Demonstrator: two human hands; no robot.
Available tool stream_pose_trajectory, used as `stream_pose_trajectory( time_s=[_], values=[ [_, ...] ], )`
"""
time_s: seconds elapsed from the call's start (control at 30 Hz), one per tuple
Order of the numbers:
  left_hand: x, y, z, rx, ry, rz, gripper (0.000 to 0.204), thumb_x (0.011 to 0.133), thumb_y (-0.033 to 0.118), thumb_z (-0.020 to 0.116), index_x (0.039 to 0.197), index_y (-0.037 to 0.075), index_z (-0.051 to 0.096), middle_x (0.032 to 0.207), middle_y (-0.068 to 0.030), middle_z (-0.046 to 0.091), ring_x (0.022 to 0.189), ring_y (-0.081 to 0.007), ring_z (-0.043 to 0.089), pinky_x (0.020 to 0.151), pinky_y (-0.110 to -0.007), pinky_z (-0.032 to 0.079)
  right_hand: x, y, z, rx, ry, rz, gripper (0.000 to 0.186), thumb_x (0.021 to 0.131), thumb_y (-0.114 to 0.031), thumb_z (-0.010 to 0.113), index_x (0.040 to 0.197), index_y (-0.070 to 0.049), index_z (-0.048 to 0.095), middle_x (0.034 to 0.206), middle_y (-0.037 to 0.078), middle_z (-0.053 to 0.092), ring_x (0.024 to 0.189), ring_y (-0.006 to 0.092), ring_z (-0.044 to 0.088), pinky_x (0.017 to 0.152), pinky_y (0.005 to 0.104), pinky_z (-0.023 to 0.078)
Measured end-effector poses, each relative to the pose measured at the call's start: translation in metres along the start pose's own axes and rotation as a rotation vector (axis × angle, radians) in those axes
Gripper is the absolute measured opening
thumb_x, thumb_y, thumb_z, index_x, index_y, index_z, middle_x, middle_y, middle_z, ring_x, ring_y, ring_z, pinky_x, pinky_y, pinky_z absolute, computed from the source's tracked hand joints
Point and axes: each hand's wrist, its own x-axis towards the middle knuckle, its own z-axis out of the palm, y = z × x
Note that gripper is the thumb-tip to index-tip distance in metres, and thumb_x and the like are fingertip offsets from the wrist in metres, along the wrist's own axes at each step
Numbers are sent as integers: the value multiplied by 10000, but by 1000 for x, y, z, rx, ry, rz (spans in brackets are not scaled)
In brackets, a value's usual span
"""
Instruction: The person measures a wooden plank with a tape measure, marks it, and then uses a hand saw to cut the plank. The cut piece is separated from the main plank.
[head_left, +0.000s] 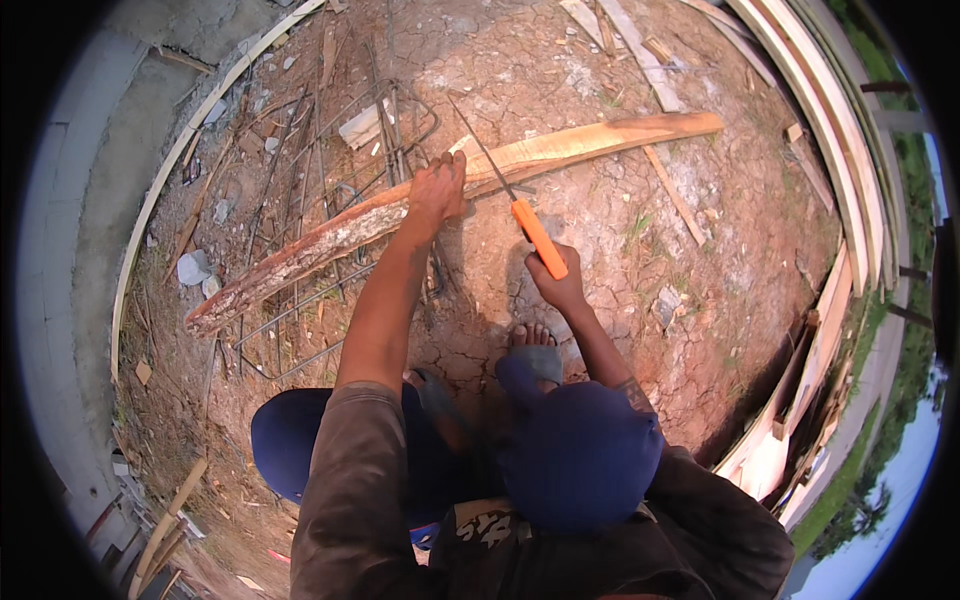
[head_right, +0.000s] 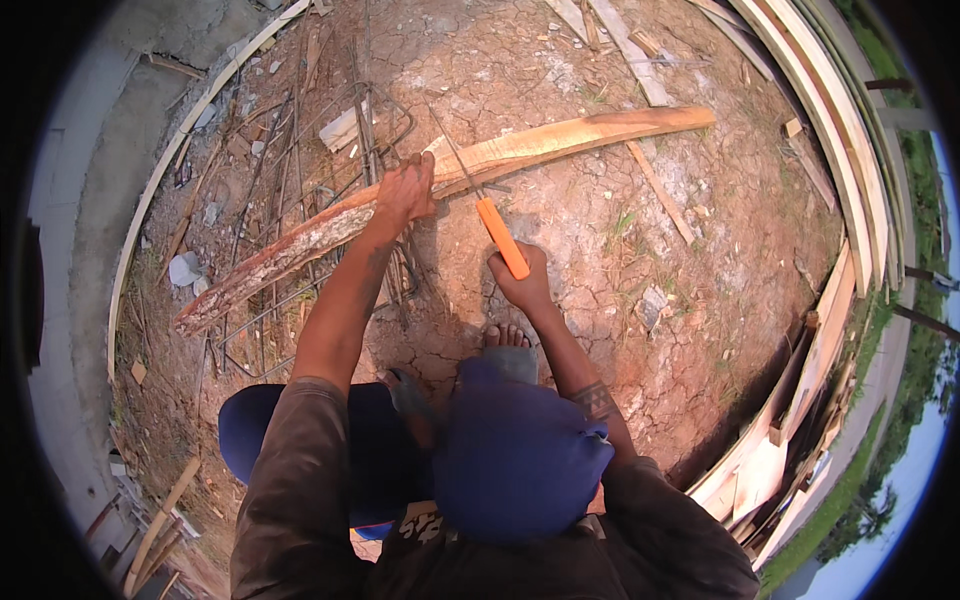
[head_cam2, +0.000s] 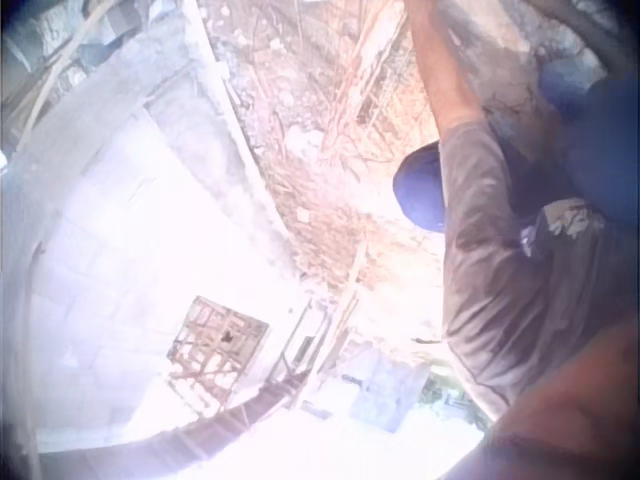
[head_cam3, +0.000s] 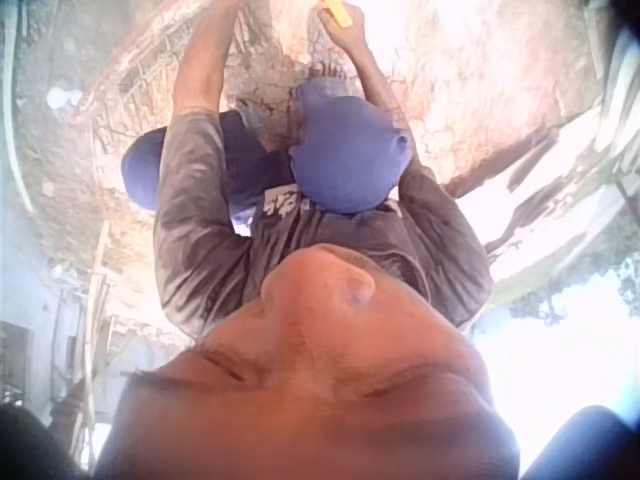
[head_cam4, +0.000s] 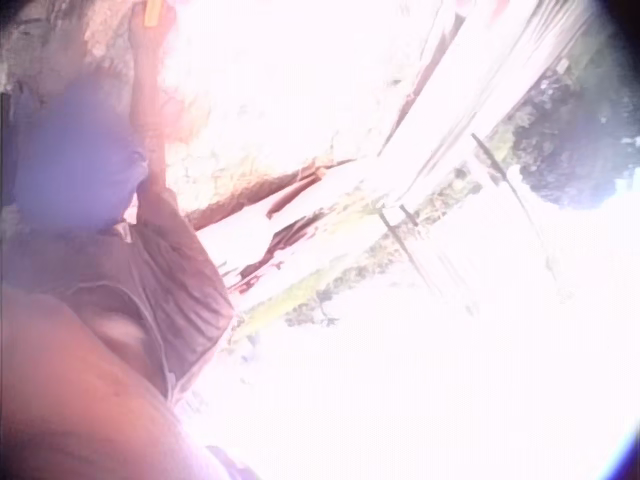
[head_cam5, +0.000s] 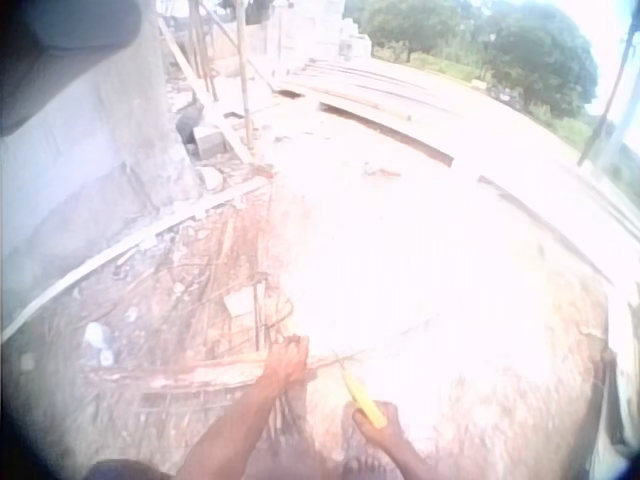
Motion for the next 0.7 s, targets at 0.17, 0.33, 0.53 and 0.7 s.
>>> stream_pose_trajectory(
  time_s=[0.17, 0.33, 0.53, 0.7],
  values=[
    [-6, -19, -8, -59, -105, -57, 696, 717, 178, 724, 1323, -34, 456, 1157, -245, 665, 1070, -398, 675, 858, -452, 574, -82, -34, -23, -69, 22, 110, 144, 823, -83, 665, 737, 5, 590, 567, 17, 521, 545, 88, 496, 518, 303, 420],
    [2, -13, -9, -141, -143, -72, 785, 749, 219, 649, 1448, -39, 400, 1241, -310, 631, 1114, -433, 657, 952, -496, 528, -63, -39, -12, -66, 21, 93, 172, 824, -90, 662, 712, 5, 572, 570, 28, 518, 539, 85, 487, 510, 294, 405],
    [1, -17, -10, -180, -325, -103, 729, 743, 222, 632, 1387, -38, 410, 1214, -312, 639, 1092, -463, 651, 943, -530, 492, -42, -36, -5, 29, -4, 207, 179, 832, -95, 659, 703, -10, 568, 580, -13, 505, 543, 66, 467, 508, 284, 389],
    [4, -15, -21, -217, -291, -133, 706, 722, 215, 650, 1345, -36, 432, 1155, -303, 665, 1077, -464, 657, 928, -531, 502, -85, -66, -32, -177, 21, 148, 118, 830, -66, 646, 744, 5, 610, 588, -21, 535, 561, 57, 494, 521, 282, 413]
  ],
)
